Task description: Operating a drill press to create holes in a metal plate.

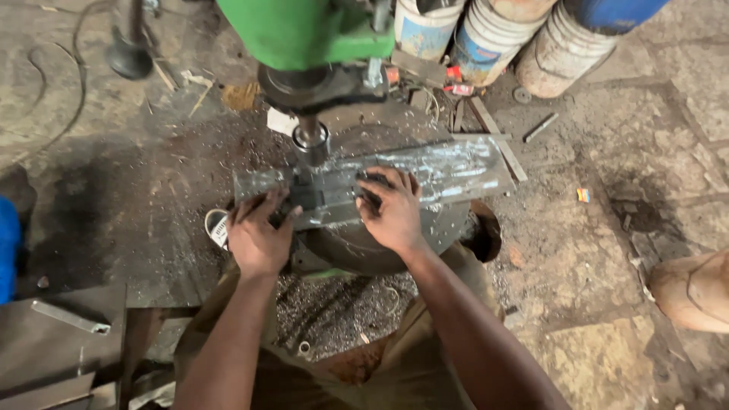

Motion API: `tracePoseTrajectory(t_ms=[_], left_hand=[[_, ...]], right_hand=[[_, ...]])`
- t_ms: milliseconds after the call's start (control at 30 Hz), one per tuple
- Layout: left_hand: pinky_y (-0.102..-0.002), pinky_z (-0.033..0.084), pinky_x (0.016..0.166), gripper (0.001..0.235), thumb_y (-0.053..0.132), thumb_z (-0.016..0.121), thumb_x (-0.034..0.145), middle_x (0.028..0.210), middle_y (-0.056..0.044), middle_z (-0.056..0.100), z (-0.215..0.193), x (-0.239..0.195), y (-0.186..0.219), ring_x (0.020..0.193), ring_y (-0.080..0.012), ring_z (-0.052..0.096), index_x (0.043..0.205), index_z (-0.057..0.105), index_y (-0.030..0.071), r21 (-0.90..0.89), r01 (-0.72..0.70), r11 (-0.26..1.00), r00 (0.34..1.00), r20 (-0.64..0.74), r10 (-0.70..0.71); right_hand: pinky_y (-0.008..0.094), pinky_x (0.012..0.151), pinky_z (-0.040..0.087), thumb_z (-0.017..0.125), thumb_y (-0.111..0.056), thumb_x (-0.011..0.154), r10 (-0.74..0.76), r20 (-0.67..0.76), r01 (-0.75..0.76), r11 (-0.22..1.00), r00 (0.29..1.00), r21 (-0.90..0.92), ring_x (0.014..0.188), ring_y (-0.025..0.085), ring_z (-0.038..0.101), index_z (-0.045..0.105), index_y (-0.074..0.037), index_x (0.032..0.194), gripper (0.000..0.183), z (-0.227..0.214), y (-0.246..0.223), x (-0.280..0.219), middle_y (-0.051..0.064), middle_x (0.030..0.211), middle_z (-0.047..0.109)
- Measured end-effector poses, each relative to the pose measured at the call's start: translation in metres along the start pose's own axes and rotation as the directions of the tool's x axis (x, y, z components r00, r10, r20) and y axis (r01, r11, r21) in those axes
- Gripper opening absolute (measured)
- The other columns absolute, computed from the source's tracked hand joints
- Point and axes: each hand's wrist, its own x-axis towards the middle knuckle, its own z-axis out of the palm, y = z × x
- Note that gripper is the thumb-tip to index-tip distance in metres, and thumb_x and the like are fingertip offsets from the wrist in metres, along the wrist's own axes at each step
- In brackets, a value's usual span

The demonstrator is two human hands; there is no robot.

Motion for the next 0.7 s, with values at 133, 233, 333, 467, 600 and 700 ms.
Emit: tracePoseTrajectory(t_ms=[133, 233, 333, 467, 600, 700], left_hand=[[-0.046, 0.043, 0.113, 0.043, 0.029, 0.087, 0.083, 0.124, -0.011, 0.076, 0.006, -0.005, -0.009, 0.116, -0.0267, 0.069, 0.123, 0.077, 0.013, -0.025, -0.066, 0.998, 0.998, -0.016, 0.065], [-0.049, 0.040, 0.113, 0.045, 0.029, 0.088, 0.083, 0.122, -0.012, 0.076, 0.011, -0.005, -0.012, 0.114, -0.0277, 0.069, 0.123, 0.077, 0.012, 0.013, -0.079, 0.997, 0.996, -0.030, 0.079], [-0.049, 0.038, 0.115, 0.047, 0.030, 0.087, 0.083, 0.121, -0.012, 0.076, 0.008, -0.007, -0.009, 0.117, -0.0283, 0.068, 0.125, 0.076, 0.011, 0.010, -0.075, 0.997, 0.997, -0.034, 0.075], [-0.049, 0.036, 0.115, 0.049, 0.033, 0.085, 0.083, 0.124, -0.011, 0.074, 0.006, -0.005, -0.007, 0.120, -0.0279, 0.066, 0.128, 0.075, 0.014, 0.014, -0.057, 0.998, 0.998, -0.010, 0.058], [-0.049, 0.037, 0.116, 0.045, 0.033, 0.085, 0.085, 0.127, -0.009, 0.074, 0.010, -0.007, -0.013, 0.122, -0.0269, 0.066, 0.125, 0.076, 0.015, 0.013, -0.101, 0.995, 0.994, -0.032, 0.101], [-0.049, 0.037, 0.115, 0.047, 0.033, 0.086, 0.082, 0.124, -0.008, 0.075, 0.008, -0.006, -0.010, 0.119, -0.0261, 0.067, 0.125, 0.076, 0.016, 0.009, -0.059, 0.998, 0.998, -0.020, 0.059]], right_hand=[[0.053, 0.119, 0.026, 0.081, -0.024, 0.080, -0.009, -0.020, 0.009, 1.000, 1.000, 0.007, 0.130, 0.027, 0.052, 0.079, -0.014, 0.110, 0.032, 0.003, 0.002, -0.004, 0.003, 0.135, 0.060], [0.053, 0.119, 0.026, 0.082, -0.023, 0.078, 0.000, -0.045, 0.001, 1.000, 0.999, 0.014, 0.130, 0.027, 0.052, 0.079, -0.013, 0.109, 0.032, 0.001, -0.002, -0.004, 0.003, 0.135, 0.061], [0.052, 0.119, 0.028, 0.081, -0.022, 0.077, 0.014, -0.066, -0.012, 1.000, 0.998, 0.029, 0.129, 0.026, 0.053, 0.079, -0.013, 0.107, 0.031, -0.001, -0.005, -0.005, 0.002, 0.134, 0.062], [0.053, 0.118, 0.027, 0.078, -0.017, 0.075, 0.010, -0.085, -0.006, 0.999, 0.996, 0.044, 0.128, 0.027, 0.054, 0.080, -0.013, 0.105, 0.030, 0.001, -0.001, -0.004, 0.003, 0.132, 0.064], [0.051, 0.118, 0.029, 0.074, -0.011, 0.075, 0.061, -0.133, -0.046, 0.993, 0.989, 0.108, 0.127, 0.026, 0.055, 0.080, -0.012, 0.102, 0.028, 0.007, 0.007, -0.006, 0.002, 0.131, 0.065], [0.049, 0.120, 0.031, 0.071, -0.007, 0.076, 0.108, -0.165, -0.081, 0.983, 0.980, 0.164, 0.127, 0.025, 0.057, 0.080, -0.013, 0.097, 0.024, 0.011, 0.010, -0.006, 0.002, 0.128, 0.067]])
